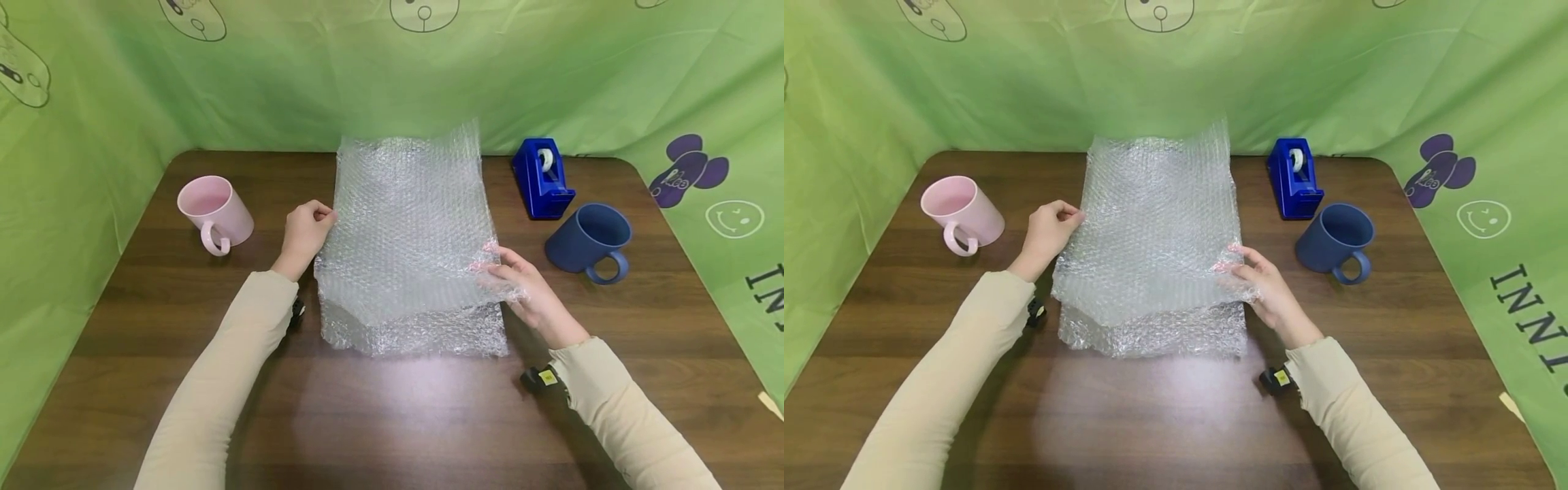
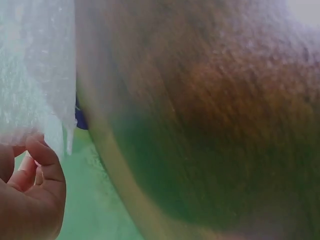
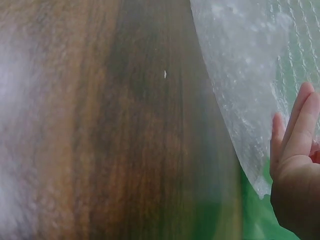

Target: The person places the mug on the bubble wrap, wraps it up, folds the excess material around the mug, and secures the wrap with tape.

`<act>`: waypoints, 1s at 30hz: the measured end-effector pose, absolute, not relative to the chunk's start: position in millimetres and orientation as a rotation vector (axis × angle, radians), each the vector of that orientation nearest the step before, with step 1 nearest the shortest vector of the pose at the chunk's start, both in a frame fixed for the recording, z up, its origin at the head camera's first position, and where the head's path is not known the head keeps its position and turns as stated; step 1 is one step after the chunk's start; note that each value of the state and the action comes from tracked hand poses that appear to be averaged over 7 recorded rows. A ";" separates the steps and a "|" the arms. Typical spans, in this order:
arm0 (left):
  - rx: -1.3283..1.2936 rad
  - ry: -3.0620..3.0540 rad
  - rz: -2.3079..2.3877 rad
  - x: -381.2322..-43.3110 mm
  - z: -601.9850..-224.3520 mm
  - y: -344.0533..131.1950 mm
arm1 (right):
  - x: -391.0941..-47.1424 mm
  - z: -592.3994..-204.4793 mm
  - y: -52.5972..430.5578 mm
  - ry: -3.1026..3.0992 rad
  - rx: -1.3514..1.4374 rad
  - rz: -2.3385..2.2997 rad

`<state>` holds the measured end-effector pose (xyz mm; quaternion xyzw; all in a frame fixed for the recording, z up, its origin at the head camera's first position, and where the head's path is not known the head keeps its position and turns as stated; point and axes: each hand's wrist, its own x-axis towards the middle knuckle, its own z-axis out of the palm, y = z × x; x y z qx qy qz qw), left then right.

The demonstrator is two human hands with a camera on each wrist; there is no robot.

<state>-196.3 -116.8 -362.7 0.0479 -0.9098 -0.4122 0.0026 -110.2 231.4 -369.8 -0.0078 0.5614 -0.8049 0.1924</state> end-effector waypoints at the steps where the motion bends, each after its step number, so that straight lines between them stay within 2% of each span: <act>1: 0.140 -2.846 -1.288 -194.9 -362.3 -116.7 | -110.0 -369.4 231.6 1.584 -0.013 -2.252; 7: 0.065 -2.848 -1.265 -182.6 -358.1 -117.2 | -109.9 -364.7 234.1 1.627 0.075 -2.202; 22: 0.032 -2.788 -1.263 -141.8 -355.3 -112.1 | -122.9 -365.8 246.5 1.587 0.093 -2.290; 30: -0.058 -2.797 -1.295 -136.7 -361.2 -110.9 | -124.0 -365.2 247.7 1.594 0.159 -2.212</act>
